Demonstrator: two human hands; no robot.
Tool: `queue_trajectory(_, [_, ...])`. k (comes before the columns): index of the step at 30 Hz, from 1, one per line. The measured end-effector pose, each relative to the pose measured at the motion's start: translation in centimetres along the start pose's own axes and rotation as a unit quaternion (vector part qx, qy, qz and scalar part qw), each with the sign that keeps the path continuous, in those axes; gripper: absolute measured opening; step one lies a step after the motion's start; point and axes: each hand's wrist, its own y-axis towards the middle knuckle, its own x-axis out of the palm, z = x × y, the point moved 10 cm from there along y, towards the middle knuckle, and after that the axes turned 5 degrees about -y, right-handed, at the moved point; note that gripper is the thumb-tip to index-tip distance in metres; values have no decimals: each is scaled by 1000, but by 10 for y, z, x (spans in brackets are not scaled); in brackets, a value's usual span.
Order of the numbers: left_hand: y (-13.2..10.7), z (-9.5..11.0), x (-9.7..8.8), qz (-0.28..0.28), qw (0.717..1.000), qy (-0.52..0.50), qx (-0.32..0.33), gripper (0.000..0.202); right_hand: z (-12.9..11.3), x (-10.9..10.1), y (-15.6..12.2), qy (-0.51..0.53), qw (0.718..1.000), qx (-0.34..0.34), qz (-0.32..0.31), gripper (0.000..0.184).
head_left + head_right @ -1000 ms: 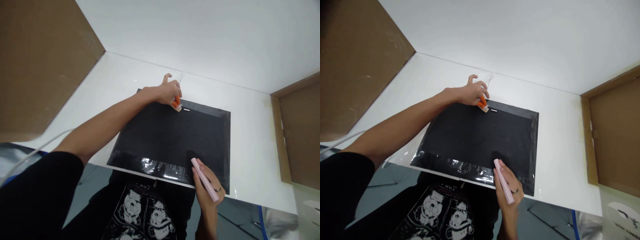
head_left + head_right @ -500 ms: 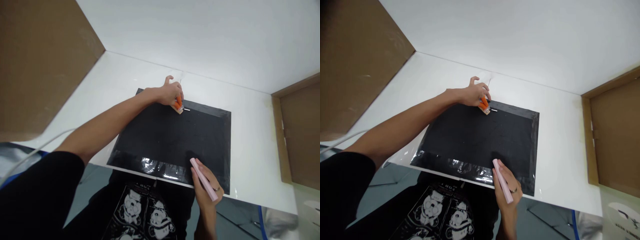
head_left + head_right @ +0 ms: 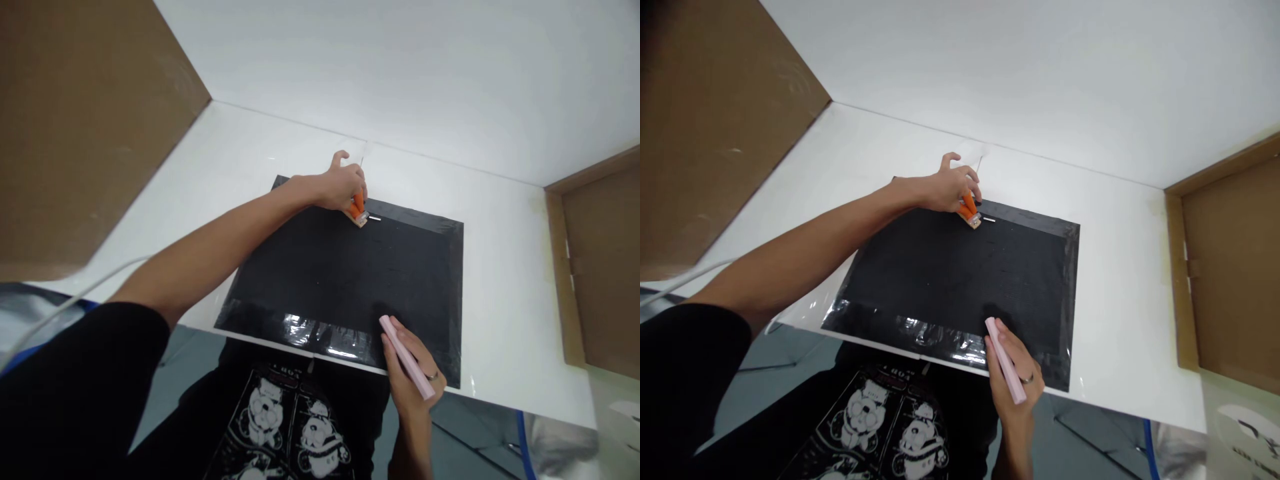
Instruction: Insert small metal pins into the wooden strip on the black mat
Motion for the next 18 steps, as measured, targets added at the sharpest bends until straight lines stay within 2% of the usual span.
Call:
queue_trajectory(8, [4,1,1,-4,1000,2,0,11,-2,0,-1,-17,1000,-9,-7,29])
queue_trajectory(12, [0,8,1,-12,1000,13,7,16,2,1,-2,-10,1000,8,-6,29])
queue_trajectory(18, [-6,17,-13,2,998,52,28,17,2,1,-4,-13,1000,1,2,29])
